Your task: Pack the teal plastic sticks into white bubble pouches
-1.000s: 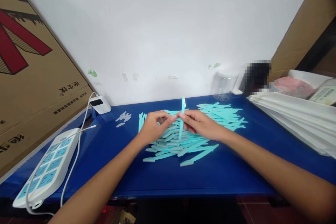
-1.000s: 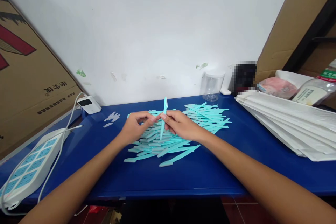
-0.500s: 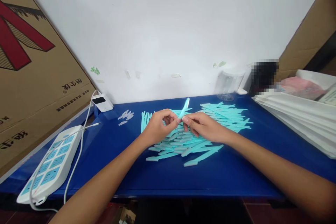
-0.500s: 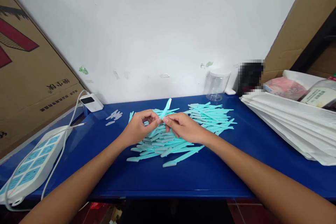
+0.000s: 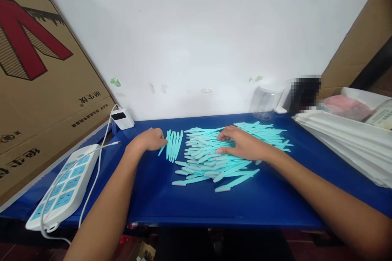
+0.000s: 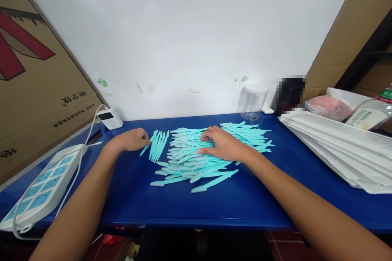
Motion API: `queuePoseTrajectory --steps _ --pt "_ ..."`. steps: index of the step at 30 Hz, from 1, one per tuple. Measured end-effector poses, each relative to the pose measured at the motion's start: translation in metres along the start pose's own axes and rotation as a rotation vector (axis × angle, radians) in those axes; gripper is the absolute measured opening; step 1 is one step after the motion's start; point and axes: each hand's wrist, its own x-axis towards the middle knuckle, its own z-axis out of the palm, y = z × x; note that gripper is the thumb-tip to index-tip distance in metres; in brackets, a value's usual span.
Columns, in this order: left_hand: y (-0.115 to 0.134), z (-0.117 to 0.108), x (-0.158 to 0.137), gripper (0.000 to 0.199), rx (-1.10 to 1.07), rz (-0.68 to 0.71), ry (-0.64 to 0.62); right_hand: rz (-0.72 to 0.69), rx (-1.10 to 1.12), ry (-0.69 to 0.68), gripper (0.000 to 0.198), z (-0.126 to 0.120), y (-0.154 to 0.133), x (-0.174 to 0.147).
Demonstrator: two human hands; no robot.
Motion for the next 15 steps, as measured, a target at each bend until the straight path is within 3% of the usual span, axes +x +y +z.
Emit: queuePoseTrajectory --steps 5,15 --pt "0.007 0.004 -0.001 0.022 -0.03 0.065 -0.104 -0.02 -0.023 0.021 0.043 0.004 0.008 0.002" --pt "0.011 0.007 -0.001 0.034 0.139 -0.071 0.098 -0.096 -0.219 0.086 0.043 0.006 0.009 0.006"
